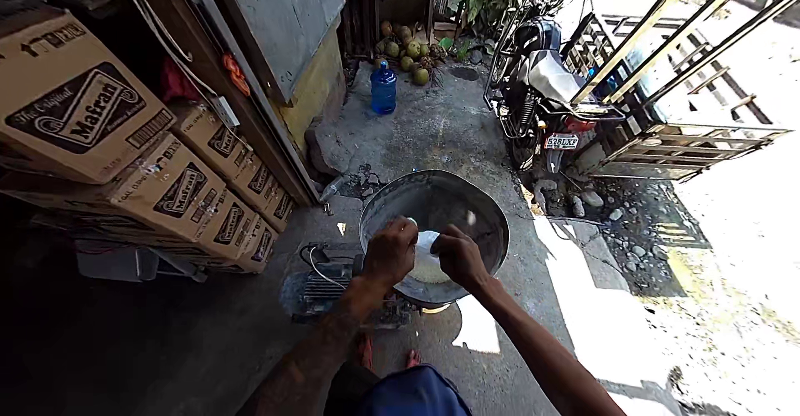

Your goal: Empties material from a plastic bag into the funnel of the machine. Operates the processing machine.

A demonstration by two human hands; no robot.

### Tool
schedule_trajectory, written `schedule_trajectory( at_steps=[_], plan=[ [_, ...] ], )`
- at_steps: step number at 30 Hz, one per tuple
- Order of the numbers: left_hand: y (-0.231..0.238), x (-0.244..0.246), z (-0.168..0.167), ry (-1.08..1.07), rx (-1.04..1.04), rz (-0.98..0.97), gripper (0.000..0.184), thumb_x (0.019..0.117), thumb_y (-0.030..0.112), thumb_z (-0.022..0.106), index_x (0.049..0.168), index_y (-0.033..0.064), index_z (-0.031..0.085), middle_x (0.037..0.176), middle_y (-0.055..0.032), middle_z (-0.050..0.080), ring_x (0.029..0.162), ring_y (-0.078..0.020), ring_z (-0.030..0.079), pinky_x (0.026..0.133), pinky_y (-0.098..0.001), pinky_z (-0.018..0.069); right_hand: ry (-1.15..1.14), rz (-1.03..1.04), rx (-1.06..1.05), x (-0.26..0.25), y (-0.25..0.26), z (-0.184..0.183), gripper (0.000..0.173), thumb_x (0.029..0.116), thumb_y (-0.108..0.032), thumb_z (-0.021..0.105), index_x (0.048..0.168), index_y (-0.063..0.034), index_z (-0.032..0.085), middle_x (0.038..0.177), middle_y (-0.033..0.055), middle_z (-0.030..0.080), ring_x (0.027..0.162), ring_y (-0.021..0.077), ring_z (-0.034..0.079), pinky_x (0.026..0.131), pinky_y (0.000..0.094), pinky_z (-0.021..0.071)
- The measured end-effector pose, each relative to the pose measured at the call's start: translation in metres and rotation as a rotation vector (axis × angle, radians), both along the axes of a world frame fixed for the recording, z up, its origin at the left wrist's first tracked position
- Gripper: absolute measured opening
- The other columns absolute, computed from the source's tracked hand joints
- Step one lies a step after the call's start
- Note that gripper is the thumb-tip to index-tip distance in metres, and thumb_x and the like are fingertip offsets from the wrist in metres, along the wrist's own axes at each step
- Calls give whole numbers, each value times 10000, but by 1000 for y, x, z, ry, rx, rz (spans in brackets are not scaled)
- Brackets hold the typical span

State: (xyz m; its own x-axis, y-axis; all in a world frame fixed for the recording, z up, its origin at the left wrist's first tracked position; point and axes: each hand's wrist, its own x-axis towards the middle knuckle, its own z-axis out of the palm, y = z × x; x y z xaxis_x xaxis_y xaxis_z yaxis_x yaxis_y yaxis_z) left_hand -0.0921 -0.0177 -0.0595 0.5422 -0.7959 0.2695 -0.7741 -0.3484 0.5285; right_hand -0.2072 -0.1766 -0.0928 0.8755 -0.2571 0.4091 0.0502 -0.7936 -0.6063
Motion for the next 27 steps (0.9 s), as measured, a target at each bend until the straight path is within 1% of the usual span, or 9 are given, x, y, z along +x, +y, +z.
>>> schedule_trajectory(
  at_steps=[4,6,9,10,11,14,17,21,27],
  plan=[
    [-9,8,1,-122,-273,-115,100,916,52,601,903,45,699,962,-110,708,858,-220,712,722,-370,603,-277,-27,-89,9,0,-1,107,874,-70,619,809,-84,703,816,87,642,725,182,637,620,324,554],
    [-3,-1,-11,9,-243,-165,174,902,-5,588,989,30,735,1045,-128,719,925,-235,724,776,-391,609,-145,-17,-31,-8,6,-12,124,861,-23,629,841,-44,749,872,123,675,755,228,671,640,406,577],
    [-14,17,16,57,-358,-250,236,886,-50,572,1044,24,731,1078,-142,703,982,-222,705,853,-348,602,-266,-96,-143,7,-2,3,110,884,-89,618,809,-80,698,841,78,652,711,163,639,602,305,557],
    [-12,25,17,115,-317,-250,267,876,-67,564,1061,13,738,1096,-161,703,993,-247,707,862,-386,595,-248,-137,-141,7,2,1,105,840,-45,632,787,-44,722,837,115,677,705,207,668,591,361,567],
    [-4,28,13,209,-253,-238,297,879,-62,552,1089,22,744,1127,-159,704,1023,-247,700,893,-398,579,-169,-175,-98,-2,14,-2,104,838,-10,641,797,-15,737,881,145,684,751,240,680,631,408,578],
    [9,61,40,329,-357,-253,286,874,-22,577,1090,48,751,1119,-116,700,931,-146,677,819,-295,570,-264,-294,-107,18,28,29,93,810,-23,632,774,-35,717,991,141,680,863,183,678,716,310,591],
    [50,100,56,538,-296,-166,296,899,-2,566,1152,45,713,1132,-81,698,757,-89,618,685,-266,523,-206,-322,214,27,54,34,120,878,48,570,906,43,687,1165,179,667,1054,186,658,851,317,576],
    [103,151,67,638,-264,-146,294,914,26,617,1198,65,679,1152,-56,694,754,-96,648,686,-279,555,-349,-495,781,62,90,53,111,958,66,510,959,-26,572,783,15,674,636,102,671,593,279,599],
    [173,176,50,715,-205,-151,332,892,87,668,1222,64,664,1208,-67,670,818,-107,664,709,-281,561,-496,-491,1263,88,131,74,152,1048,-3,423,990,-100,525,770,21,629,671,129,641,630,322,584]
  ],
)
